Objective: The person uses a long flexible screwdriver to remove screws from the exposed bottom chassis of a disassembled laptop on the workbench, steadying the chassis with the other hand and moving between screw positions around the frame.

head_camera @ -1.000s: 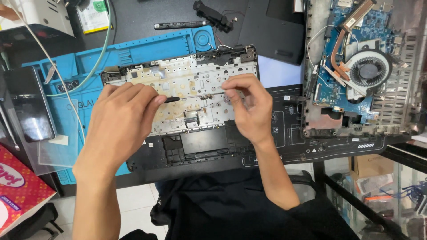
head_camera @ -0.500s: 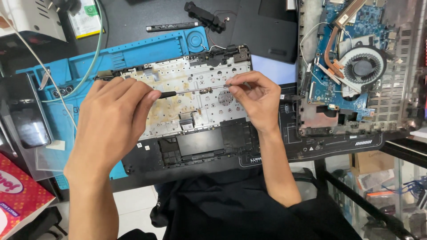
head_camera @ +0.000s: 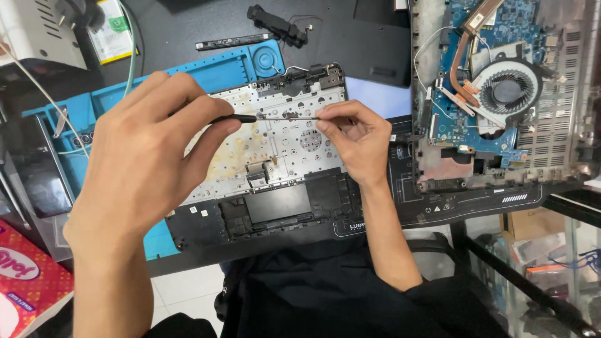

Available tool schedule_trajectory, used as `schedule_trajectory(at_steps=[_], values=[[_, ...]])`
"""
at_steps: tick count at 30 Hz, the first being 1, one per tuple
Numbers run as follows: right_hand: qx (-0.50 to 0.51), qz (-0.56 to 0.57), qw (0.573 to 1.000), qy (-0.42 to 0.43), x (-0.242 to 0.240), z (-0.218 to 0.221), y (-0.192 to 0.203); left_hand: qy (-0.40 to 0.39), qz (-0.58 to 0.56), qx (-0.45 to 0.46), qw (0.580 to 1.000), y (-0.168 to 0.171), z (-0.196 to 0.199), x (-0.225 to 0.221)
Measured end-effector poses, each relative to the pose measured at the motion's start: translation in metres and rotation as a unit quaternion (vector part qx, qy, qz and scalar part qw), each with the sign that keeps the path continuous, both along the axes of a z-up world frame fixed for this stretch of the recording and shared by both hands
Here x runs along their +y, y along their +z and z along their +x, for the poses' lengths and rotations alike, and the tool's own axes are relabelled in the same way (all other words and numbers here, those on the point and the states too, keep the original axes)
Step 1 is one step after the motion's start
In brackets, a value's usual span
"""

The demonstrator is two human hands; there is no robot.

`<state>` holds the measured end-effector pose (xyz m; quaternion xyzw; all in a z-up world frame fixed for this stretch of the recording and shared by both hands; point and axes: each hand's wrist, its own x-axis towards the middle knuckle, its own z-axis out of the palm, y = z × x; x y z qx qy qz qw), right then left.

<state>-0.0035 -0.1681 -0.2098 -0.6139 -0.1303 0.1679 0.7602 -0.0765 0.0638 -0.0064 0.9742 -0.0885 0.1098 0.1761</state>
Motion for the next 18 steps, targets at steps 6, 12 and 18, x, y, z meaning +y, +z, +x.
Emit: schedule_trajectory(at_steps=[6, 12, 18], values=[[-0.125, -0.100, 0.980, -0.117, 0.013, -0.001, 0.031, -0.039, 0.184, -0.029, 0.982, 0.004, 0.031, -0.008], [-0.261, -0.336, 0.897, -0.120, 0.013, -0.004, 0.032, -0.077, 0.219, -0.075, 0.970, -0.011, 0.054, -0.019], [-0.253, -0.333, 0.902, -0.107, 0.012, -0.004, 0.029, -0.096, 0.212, -0.059, 0.971, -0.011, 0.066, -0.028]])
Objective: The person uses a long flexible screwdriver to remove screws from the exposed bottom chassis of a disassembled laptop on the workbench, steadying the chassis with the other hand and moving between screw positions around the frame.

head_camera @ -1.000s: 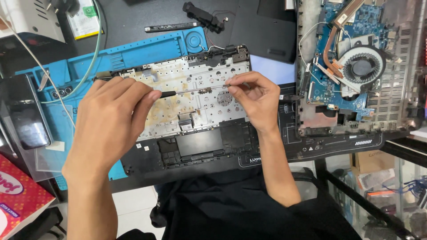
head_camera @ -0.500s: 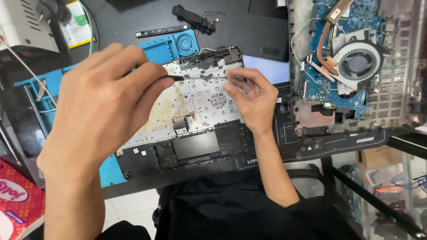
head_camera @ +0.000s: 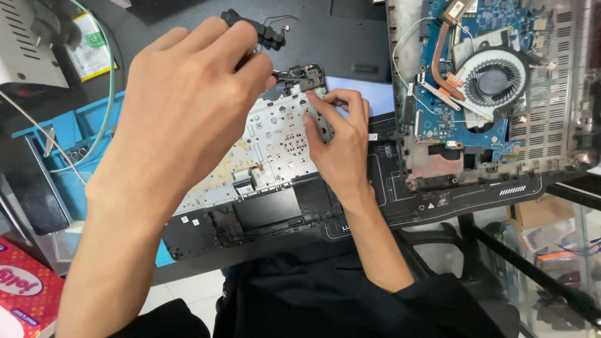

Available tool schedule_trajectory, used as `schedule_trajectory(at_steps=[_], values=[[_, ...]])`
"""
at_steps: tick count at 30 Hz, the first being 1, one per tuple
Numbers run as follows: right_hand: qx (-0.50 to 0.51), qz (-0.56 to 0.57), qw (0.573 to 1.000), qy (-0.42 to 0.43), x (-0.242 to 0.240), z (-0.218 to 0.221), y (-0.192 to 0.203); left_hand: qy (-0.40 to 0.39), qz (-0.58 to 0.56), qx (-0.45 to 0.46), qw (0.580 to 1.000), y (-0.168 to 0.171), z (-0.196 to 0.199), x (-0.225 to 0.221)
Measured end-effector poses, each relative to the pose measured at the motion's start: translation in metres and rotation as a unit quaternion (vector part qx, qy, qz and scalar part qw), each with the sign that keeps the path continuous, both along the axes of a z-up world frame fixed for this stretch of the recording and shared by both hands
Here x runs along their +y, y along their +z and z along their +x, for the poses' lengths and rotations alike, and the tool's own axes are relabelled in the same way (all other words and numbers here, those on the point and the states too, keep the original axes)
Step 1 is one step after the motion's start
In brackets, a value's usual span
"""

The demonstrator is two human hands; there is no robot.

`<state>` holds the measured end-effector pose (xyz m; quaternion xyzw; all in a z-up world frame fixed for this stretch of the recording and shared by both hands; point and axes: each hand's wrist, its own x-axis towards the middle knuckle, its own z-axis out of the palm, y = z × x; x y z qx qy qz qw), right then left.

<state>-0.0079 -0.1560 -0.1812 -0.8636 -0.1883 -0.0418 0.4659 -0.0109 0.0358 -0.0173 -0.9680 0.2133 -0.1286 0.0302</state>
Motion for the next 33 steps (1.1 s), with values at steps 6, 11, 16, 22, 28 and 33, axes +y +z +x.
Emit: schedule_trajectory(at_steps=[6, 11, 16, 22, 28, 33], values=[[0.004, 0.014, 1.000, 0.006, -0.001, -0.001, 0.001, -0.037, 0.030, -0.007, 0.999, 0.010, 0.011, -0.010], [0.011, 0.017, 1.000, 0.009, -0.001, 0.000, 0.002, -0.049, 0.056, 0.002, 0.997, 0.015, 0.019, -0.018], [0.010, 0.013, 1.000, 0.007, -0.002, -0.001, 0.001, -0.060, 0.053, -0.041, 0.996, 0.015, 0.018, -0.018], [0.015, 0.020, 1.000, 0.010, -0.002, -0.001, -0.003, -0.059, 0.054, -0.034, 0.996, 0.015, 0.021, -0.023], [0.011, 0.018, 1.000, 0.012, -0.003, 0.000, -0.008, -0.081, 0.056, -0.045, 0.994, 0.015, 0.022, -0.039], [0.010, 0.013, 1.000, 0.008, -0.003, 0.001, -0.008, 0.104, 0.193, 0.026, 0.975, -0.003, 0.016, -0.052]])
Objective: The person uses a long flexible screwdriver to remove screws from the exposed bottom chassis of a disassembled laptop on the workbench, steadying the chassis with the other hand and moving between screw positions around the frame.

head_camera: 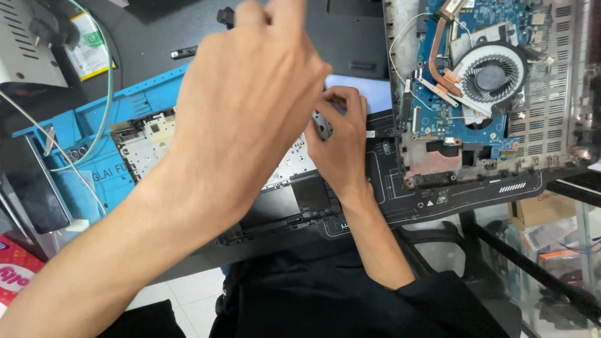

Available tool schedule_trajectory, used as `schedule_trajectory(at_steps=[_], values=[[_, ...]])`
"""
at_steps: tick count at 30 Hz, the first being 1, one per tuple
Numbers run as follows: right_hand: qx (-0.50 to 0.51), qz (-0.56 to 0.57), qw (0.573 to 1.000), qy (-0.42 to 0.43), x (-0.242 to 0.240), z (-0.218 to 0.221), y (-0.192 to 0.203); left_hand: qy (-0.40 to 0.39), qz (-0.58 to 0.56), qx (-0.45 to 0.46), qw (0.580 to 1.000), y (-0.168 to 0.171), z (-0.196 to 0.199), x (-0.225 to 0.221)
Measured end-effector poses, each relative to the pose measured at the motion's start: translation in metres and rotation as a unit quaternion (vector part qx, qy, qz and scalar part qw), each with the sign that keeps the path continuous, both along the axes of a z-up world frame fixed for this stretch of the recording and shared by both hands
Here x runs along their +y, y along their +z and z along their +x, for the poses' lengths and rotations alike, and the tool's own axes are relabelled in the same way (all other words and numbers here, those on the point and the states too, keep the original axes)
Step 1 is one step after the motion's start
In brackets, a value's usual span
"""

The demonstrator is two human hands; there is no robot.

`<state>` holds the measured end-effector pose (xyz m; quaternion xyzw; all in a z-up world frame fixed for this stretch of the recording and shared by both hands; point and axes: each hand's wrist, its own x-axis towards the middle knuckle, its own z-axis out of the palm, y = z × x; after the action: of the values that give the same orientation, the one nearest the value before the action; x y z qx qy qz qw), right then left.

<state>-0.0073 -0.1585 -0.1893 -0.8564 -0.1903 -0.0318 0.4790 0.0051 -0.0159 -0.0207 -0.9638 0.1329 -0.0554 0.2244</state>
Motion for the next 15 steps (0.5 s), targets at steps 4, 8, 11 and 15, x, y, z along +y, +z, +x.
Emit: schedule_trajectory(at_steps=[4, 8, 11, 15], values=[[-0.007, -0.023, 1.000, 0.006, -0.001, 0.000, -0.002, -0.139, -0.102, -0.049, 0.984, 0.011, 0.006, 0.001], [-0.017, -0.016, 1.000, 0.009, -0.002, 0.000, -0.002, -0.054, -0.023, -0.013, 0.998, 0.009, 0.007, -0.005], [-0.014, -0.024, 1.000, 0.011, -0.001, 0.000, 0.000, -0.066, -0.035, -0.004, 0.997, 0.014, 0.008, -0.006], [-0.015, -0.019, 1.000, 0.013, -0.001, -0.001, 0.000, -0.027, 0.001, 0.041, 0.999, 0.011, 0.008, -0.010]])
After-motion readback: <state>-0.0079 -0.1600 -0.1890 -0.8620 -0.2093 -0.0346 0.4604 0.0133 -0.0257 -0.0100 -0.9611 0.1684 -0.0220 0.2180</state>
